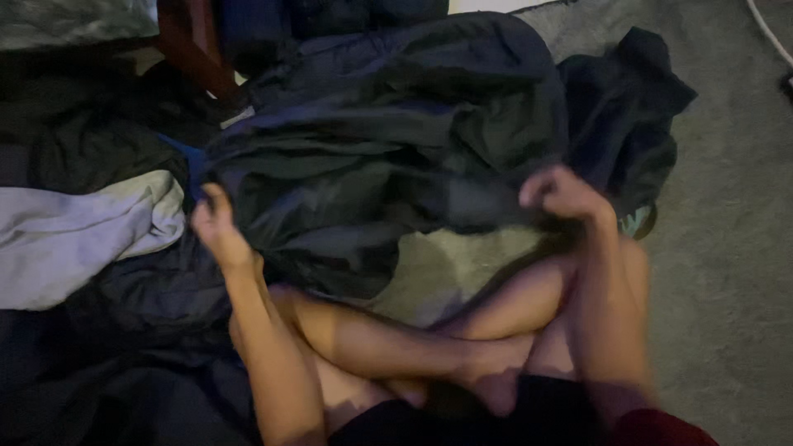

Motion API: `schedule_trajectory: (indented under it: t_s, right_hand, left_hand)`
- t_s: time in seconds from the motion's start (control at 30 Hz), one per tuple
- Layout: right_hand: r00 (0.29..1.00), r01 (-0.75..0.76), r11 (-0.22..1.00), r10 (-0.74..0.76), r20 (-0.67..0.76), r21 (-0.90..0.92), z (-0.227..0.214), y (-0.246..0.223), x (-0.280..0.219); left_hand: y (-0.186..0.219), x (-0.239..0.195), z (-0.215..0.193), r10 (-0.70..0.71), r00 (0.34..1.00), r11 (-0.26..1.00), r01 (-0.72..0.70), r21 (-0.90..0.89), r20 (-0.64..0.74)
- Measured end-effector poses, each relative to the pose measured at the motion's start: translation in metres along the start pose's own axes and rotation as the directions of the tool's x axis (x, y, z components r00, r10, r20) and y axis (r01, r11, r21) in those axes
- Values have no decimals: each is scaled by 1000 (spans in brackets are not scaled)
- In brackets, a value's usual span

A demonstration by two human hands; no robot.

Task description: The person sits cross-legged on the floor and folds a dark-colored piece of clothing. They smooth out the fabric, fold it in half, and then fold it again into a smaller rectangle.

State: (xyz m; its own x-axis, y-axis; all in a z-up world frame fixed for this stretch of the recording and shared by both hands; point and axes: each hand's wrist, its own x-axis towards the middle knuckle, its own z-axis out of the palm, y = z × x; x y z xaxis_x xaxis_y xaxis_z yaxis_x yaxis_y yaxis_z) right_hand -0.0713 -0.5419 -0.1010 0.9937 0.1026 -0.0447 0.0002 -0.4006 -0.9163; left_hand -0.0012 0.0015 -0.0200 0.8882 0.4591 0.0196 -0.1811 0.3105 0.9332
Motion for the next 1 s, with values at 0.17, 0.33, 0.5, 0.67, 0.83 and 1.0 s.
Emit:
schedule_trajectory:
  t_s: [0.17,0.33,0.5,0.67,0.83,1.0]
  right_hand:
    - [989,-92,994,84,-124,-56,51,-3,36]
    - [729,-342,568,663,-170,748,97,-51,124]
    - [457,-333,520,819,-348,787,82,-36,148]
    - [740,-457,818,567,-361,349,117,-22,208]
    - [925,-357,923,329,-191,-142,159,-84,245]
    - [981,-91,835,170,98,-542,186,-187,265]
  left_hand:
    - [-73,-21,-27,-219,945,751,5,660,243]
    - [-79,-61,12,-422,623,787,-109,607,659]
    - [-35,-136,72,-273,-82,962,-10,273,958]
    - [-28,-165,75,-142,-428,967,135,218,892]
    - [-22,-127,69,-32,-304,962,249,112,952]
    - [-91,-72,-52,-286,444,920,-120,373,849]
